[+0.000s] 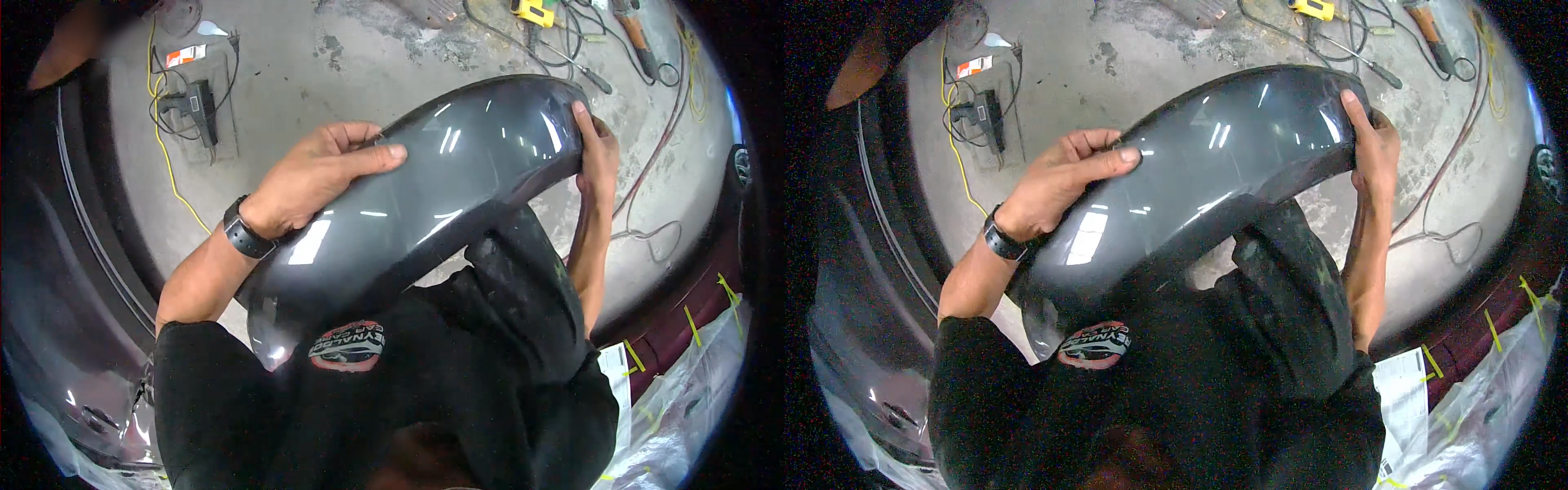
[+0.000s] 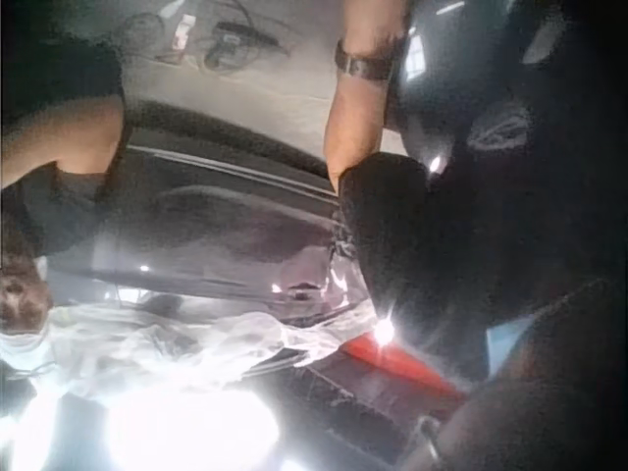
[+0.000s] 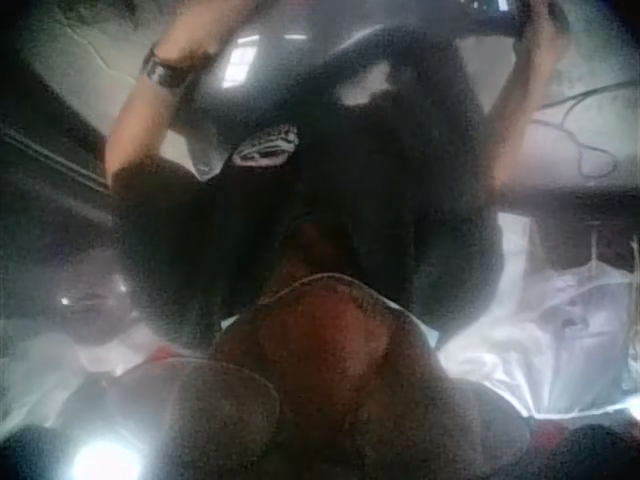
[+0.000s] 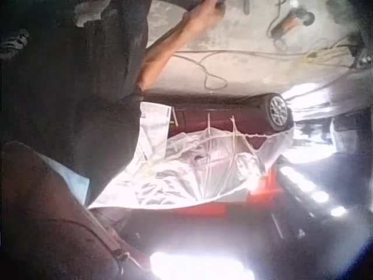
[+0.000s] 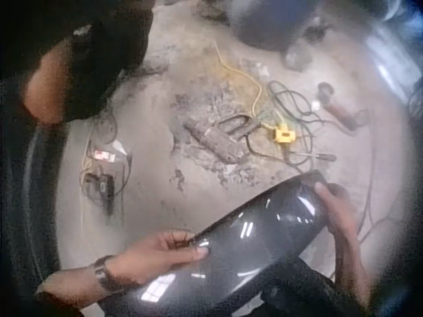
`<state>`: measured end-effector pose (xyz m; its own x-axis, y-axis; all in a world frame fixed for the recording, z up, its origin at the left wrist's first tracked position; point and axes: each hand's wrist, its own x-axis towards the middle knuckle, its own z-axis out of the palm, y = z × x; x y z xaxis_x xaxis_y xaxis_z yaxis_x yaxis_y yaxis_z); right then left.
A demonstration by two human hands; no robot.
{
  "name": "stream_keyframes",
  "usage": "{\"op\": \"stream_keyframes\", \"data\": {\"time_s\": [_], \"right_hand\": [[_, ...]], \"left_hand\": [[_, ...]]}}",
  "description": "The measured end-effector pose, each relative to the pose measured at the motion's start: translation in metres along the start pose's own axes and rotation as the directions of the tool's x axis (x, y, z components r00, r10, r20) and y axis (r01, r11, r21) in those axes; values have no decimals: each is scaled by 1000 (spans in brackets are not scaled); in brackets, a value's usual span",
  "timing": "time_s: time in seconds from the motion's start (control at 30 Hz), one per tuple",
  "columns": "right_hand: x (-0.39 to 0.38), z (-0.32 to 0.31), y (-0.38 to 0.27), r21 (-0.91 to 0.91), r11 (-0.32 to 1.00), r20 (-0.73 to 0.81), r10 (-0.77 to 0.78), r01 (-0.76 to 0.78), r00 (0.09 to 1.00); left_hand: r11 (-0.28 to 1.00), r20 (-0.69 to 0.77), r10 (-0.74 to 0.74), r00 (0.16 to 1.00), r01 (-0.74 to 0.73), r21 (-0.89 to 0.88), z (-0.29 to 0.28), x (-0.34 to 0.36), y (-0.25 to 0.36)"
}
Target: The person aligns two pieces of a grey car panel and holds them together while another person applies liquid adhesive along the seam.
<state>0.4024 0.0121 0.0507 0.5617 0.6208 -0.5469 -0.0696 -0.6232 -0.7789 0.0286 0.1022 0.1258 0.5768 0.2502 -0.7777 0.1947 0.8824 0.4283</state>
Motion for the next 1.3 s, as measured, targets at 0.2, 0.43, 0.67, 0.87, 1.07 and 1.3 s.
{"op": "stream_keyframes", "data": {"time_s": [0.2, 0.43, 0.67, 0.87, 1.07, 1.3], "right_hand": [[-2, 0, -3, -10, 1000, -23, -5, 5, 1000], [-1, -8, 1, 16, 999, -17, -37, 37, 999], [-5, -5, -4, -12, 999, -82, -35, 34, 996], [-7, -19, -7, -51, 998, -75, -38, 34, 996], [-9, -13, -10, -77, 997, -35, -30, 27, 999], [-2, -4, -14, -143, 990, 8, 6, -5, 1000]], "left_hand": [[995, -141, 82, 987, -73, 69, 9, -10, 0], [985, -190, 103, 976, -73, 157, 7, -7, 0], [974, -238, 167, 957, -124, 188, 6, -6, 6], [970, -149, 182, 972, -152, 190, 10, -18, 19], [933, -194, 163, 967, -88, 348, 13, -20, 19], [912, -244, 242, 939, -134, 387, 3, -12, 9]]}}
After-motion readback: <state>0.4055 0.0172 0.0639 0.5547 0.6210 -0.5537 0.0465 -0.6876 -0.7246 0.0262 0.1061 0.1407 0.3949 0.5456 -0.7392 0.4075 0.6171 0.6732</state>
